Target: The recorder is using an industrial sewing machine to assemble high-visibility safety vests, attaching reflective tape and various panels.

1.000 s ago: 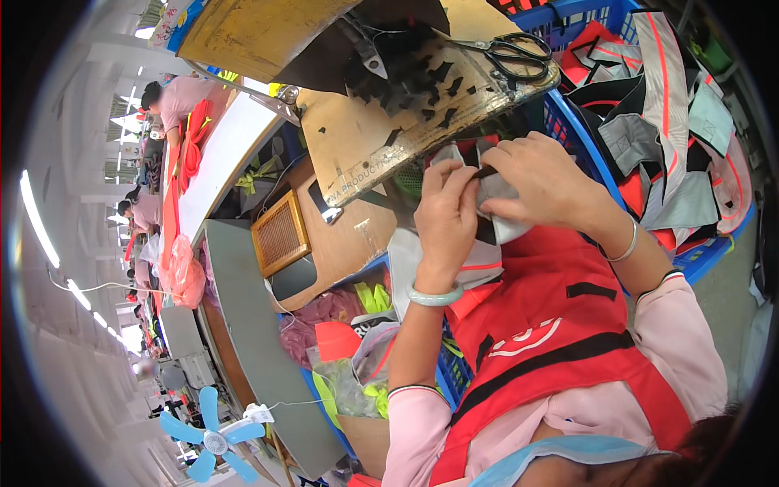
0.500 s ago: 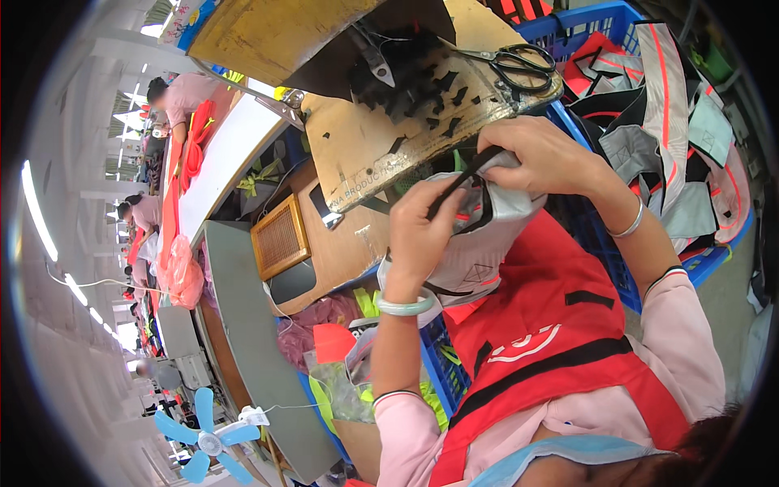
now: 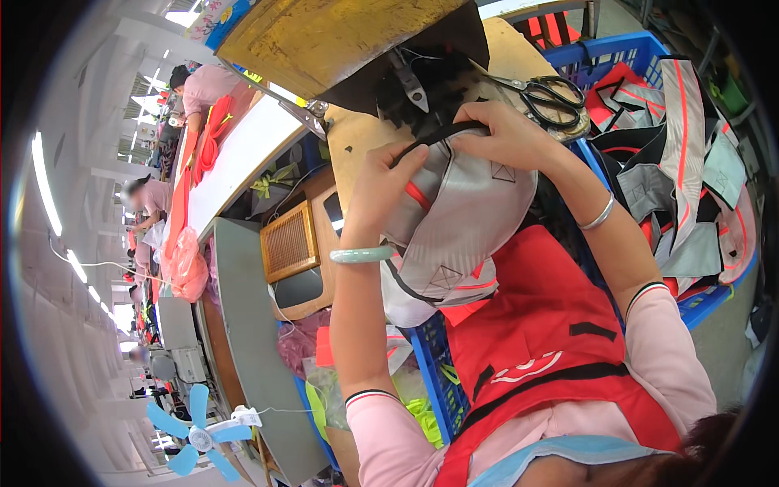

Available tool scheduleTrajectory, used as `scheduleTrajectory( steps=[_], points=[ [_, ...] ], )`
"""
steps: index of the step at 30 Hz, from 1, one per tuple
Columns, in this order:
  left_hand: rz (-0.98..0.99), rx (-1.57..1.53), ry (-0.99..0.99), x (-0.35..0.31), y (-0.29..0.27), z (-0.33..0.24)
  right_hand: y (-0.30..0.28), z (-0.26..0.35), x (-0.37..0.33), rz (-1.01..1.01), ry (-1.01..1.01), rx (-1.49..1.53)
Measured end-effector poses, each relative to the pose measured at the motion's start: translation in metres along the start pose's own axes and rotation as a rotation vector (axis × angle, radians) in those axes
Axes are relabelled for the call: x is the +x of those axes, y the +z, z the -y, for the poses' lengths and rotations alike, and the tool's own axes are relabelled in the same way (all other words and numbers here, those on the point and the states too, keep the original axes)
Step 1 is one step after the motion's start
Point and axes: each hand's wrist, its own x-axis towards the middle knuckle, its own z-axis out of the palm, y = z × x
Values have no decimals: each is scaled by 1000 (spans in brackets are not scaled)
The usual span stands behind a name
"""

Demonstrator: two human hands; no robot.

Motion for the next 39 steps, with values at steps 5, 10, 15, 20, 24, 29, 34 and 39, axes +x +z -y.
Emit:
scheduleTrajectory(
  steps=[5,10,15,20,24,29,34,39],
  points=[
    [-7,31,-4,24,-6,9,0,-11,15,26,20,25],
    [37,-31,-69,37,-11,20,-2,-13,26,62,75,23],
    [39,-110,-98,45,-12,19,-1,-17,33,73,139,34],
    [12,-153,-111,48,-13,16,-2,-15,34,45,129,88],
    [1,-153,-133,51,-14,14,-2,-13,36,31,151,73],
    [-10,-198,-107,51,-18,21,4,-13,36,-20,127,155],
    [20,-367,-128,34,-22,23,-10,-21,17,-40,96,22],
    [247,129,-46,-13,0,7,-38,11,-66,516,-160,46]
  ],
)
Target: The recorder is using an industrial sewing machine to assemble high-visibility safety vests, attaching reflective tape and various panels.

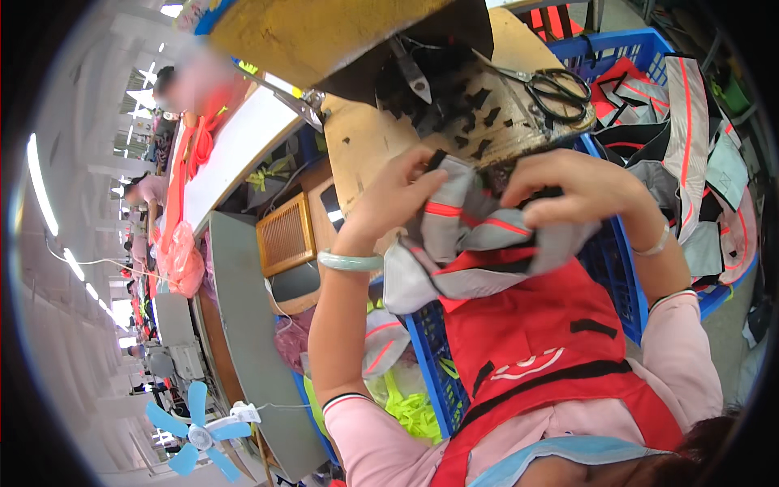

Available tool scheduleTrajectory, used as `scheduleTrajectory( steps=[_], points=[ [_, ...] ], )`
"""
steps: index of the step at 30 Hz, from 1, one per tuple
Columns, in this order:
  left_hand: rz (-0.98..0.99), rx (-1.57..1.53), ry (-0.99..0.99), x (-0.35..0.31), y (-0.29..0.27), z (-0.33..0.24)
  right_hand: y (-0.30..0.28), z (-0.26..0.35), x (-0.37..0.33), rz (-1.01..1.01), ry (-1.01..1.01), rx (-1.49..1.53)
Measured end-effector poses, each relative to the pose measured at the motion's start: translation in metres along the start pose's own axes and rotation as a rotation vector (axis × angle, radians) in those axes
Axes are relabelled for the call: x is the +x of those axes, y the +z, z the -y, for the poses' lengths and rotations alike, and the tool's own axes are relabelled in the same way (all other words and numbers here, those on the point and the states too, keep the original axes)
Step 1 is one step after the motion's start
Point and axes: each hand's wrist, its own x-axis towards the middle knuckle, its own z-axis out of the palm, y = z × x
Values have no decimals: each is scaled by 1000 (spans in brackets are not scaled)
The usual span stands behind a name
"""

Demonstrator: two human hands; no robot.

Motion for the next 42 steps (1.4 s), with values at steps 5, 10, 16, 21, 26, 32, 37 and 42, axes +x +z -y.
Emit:
scheduleTrajectory(
  steps=[5,10,16,21,26,32,37,42],
  points=[
    [204,140,115,14,56,-28,59,44,-5,25,-373,-744],
    [172,169,407,32,106,-30,120,5,4,109,158,-1133],
    [-7,-232,273,4,124,32,78,-33,-7,-3,129,-938],
    [-37,65,297,-34,141,87,74,-17,-21,-154,78,-674],
    [-297,162,511,-40,142,79,65,8,-21,-173,-6,-453],
    [44,378,553,-90,81,15,55,39,-40,-139,-25,-222],
    [-154,245,275,-89,72,2,46,29,-25,-238,-82,-511],
    [-372,-31,294,-69,63,4,35,18,-6,-230,120,106]
  ],
)
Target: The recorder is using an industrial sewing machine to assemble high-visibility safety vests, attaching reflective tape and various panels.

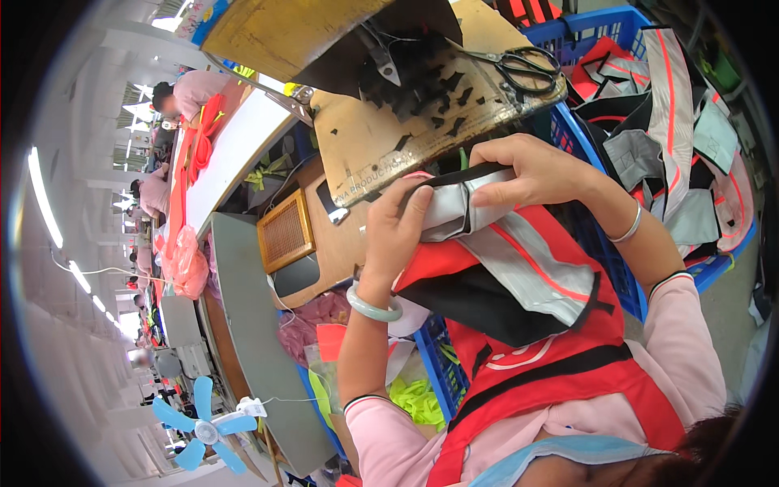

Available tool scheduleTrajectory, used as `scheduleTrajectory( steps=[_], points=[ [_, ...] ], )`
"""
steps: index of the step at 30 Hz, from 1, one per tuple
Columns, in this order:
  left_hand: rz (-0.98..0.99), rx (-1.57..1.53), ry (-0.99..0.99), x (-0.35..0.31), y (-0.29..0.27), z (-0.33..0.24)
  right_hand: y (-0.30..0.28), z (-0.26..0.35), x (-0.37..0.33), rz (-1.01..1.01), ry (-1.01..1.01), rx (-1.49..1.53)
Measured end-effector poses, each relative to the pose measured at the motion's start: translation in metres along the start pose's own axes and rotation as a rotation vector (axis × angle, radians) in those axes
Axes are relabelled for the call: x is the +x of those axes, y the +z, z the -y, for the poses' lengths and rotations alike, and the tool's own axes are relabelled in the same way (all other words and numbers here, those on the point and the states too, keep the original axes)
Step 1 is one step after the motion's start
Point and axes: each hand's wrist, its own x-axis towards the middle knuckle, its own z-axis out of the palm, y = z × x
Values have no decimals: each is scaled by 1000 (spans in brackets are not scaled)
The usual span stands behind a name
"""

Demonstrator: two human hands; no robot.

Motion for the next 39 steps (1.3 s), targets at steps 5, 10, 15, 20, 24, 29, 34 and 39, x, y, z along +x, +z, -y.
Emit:
scheduleTrajectory(
  steps=[5,10,15,20,24,29,34,39],
  points=[
    [1,107,19,23,-8,-8,-16,-4,21,-31,-2,-119],
    [10,81,-133,50,-15,18,-25,-11,54,-57,84,-269],
    [-17,-28,-199,74,-23,26,-28,-26,82,-90,136,-100],
    [-39,-35,-206,94,-28,36,-32,-36,104,-113,133,-36],
    [-45,-22,-193,106,-28,44,-35,-45,114,-122,156,13],
    [-44,-51,-181,115,-28,48,-38,-43,119,-153,159,29],
    [-80,-97,-202,118,-30,59,-40,-37,125,-141,182,-32],
    [-77,-91,-208,120,-29,61,-40,-44,126,-184,145,-63]
  ],
)
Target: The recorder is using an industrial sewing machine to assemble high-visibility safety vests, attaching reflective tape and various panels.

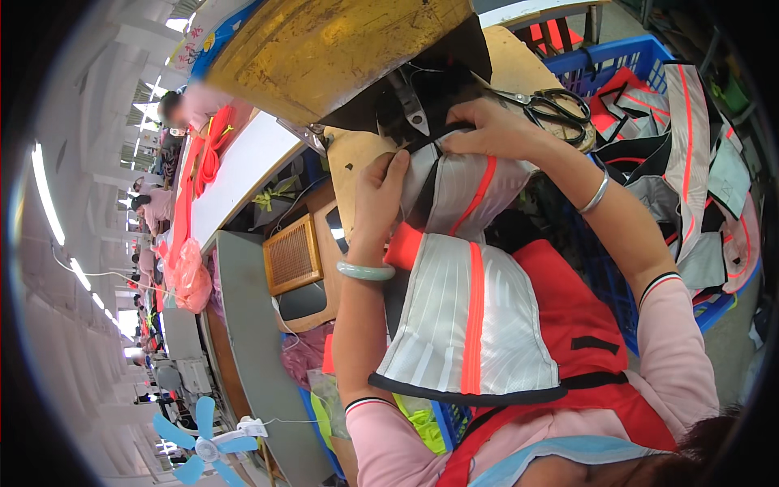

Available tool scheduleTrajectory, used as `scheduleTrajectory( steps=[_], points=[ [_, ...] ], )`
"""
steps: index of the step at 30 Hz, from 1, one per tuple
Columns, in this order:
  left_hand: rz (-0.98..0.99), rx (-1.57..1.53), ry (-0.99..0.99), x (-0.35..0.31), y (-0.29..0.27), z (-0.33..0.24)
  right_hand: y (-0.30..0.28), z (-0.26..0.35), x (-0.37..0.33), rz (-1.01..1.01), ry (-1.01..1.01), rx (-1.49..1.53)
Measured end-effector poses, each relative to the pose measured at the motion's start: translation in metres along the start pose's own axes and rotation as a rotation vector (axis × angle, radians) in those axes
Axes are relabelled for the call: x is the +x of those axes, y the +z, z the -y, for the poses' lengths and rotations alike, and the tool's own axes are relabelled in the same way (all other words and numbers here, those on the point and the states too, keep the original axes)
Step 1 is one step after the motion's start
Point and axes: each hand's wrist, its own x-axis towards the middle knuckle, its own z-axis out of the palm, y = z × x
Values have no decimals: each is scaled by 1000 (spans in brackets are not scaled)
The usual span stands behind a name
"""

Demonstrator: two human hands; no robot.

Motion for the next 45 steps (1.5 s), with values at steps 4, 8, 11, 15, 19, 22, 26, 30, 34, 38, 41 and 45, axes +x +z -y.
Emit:
scheduleTrajectory(
  steps=[4,8,11,15,19,22,26,30,34,38,41,45],
  points=[
    [-33,-42,63,0,4,-3,0,-6,5,3,-45,66],
    [-18,-31,22,1,0,-6,0,-2,6,-6,-28,52],
    [-38,-53,5,0,3,-7,-1,-1,4,3,-58,58],
    [-67,-79,-3,-4,6,-6,2,-3,2,-13,-68,72],
    [-35,82,-23,-13,-11,-11,-8,-2,-10,-69,-27,83],
    [52,150,70,-34,-11,-11,-7,-14,-39,39,-146,51],
    [135,175,67,-78,-4,-2,-3,-19,-117,305,-250,-134],
    [156,204,104,-107,21,0,33,-21,-198,656,-358,-518],
    [323,53,87,-118,53,4,62,16,-234,447,-538,-645],
    [526,156,137,-116,86,-21,102,31,-214,377,-446,-1170],
    [574,183,318,-111,116,-12,115,2,-187,533,-297,-1539],
    [630,-6,116,-104,115,32,97,-30,-188,442,-212,-1292]
  ],
)
